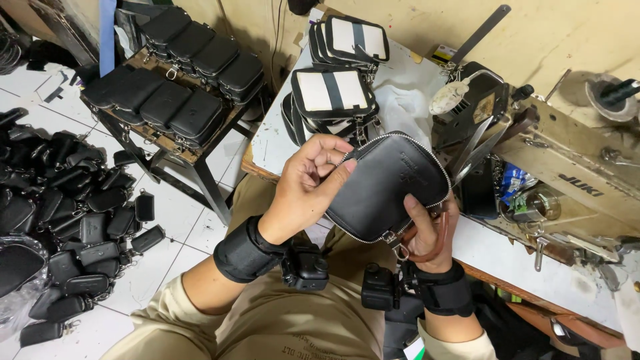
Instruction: Trimming excess material and threads from small leather pouches using scissors at a finishing station
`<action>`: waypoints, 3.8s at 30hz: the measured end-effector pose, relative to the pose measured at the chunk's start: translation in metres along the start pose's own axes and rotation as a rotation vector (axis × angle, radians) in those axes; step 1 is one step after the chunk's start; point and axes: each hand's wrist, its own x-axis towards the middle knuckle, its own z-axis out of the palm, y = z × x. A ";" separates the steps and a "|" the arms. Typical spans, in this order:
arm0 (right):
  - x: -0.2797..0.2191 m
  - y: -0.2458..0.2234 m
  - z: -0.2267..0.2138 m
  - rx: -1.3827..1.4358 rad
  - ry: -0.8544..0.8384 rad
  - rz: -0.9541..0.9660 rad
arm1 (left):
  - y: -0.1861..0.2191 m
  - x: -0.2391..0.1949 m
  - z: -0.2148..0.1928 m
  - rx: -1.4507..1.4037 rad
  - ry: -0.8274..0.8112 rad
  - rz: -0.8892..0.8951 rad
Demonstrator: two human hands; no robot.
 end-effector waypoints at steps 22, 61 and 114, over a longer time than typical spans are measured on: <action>0.029 0.027 -0.091 -1.195 -0.458 -0.239 | 0.002 0.036 -0.078 0.250 0.418 -0.041; 0.030 0.095 -0.164 -1.206 -0.629 -0.102 | -0.014 0.095 -0.052 1.377 -0.356 0.318; 0.111 0.077 0.099 -1.524 -0.766 -0.539 | -0.177 0.395 -0.139 1.416 -0.840 -0.522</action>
